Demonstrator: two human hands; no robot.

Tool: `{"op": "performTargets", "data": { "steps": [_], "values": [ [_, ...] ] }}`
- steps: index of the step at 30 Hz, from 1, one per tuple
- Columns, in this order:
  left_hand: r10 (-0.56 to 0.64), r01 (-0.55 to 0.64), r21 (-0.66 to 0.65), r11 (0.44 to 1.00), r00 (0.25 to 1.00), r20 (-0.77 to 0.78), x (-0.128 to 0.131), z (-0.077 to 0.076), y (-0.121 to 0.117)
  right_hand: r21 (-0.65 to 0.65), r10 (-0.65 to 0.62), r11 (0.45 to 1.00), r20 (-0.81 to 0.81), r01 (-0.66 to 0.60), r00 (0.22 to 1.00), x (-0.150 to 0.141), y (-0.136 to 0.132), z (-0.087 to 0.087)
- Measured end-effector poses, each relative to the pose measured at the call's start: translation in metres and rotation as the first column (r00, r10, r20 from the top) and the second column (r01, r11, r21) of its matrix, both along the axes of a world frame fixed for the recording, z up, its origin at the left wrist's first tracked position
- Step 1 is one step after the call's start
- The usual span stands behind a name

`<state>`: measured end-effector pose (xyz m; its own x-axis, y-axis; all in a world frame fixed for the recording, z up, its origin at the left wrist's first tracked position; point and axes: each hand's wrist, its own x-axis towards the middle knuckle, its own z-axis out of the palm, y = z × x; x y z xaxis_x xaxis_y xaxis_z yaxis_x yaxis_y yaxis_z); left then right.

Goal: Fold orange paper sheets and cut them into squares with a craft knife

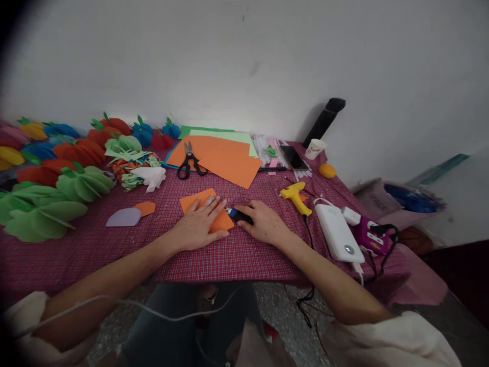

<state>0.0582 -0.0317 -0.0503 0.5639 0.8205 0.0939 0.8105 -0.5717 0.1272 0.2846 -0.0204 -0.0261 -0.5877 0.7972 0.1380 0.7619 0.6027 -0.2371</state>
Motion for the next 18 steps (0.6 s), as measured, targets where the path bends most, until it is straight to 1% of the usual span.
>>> {"op": "performTargets", "data": {
  "steps": [6,10,13,15,18],
  "values": [
    [-0.002,0.003,-0.019,1.000,1.000,0.024,0.000,0.000,-0.001,0.004,-0.026,1.000,-0.003,0.026,1.000,0.003,0.001,-0.002],
    [0.001,0.001,-0.040,0.999,0.998,0.058,-0.003,0.007,0.001,0.001,-0.022,1.000,0.000,0.022,1.000,0.002,0.000,-0.001],
    [0.084,-0.085,0.011,0.996,0.993,0.087,-0.009,0.013,0.009,0.001,-0.021,1.000,0.002,0.021,1.000,0.001,-0.001,0.000],
    [0.153,-0.155,0.036,0.987,0.986,0.060,-0.013,0.013,0.015,0.008,-0.024,1.000,-0.003,0.024,1.000,0.000,-0.002,-0.001],
    [0.170,-0.170,0.014,0.985,0.985,-0.015,-0.017,0.008,0.023,0.013,-0.036,0.999,-0.013,0.036,0.999,-0.001,-0.007,0.000]
  ]
}}
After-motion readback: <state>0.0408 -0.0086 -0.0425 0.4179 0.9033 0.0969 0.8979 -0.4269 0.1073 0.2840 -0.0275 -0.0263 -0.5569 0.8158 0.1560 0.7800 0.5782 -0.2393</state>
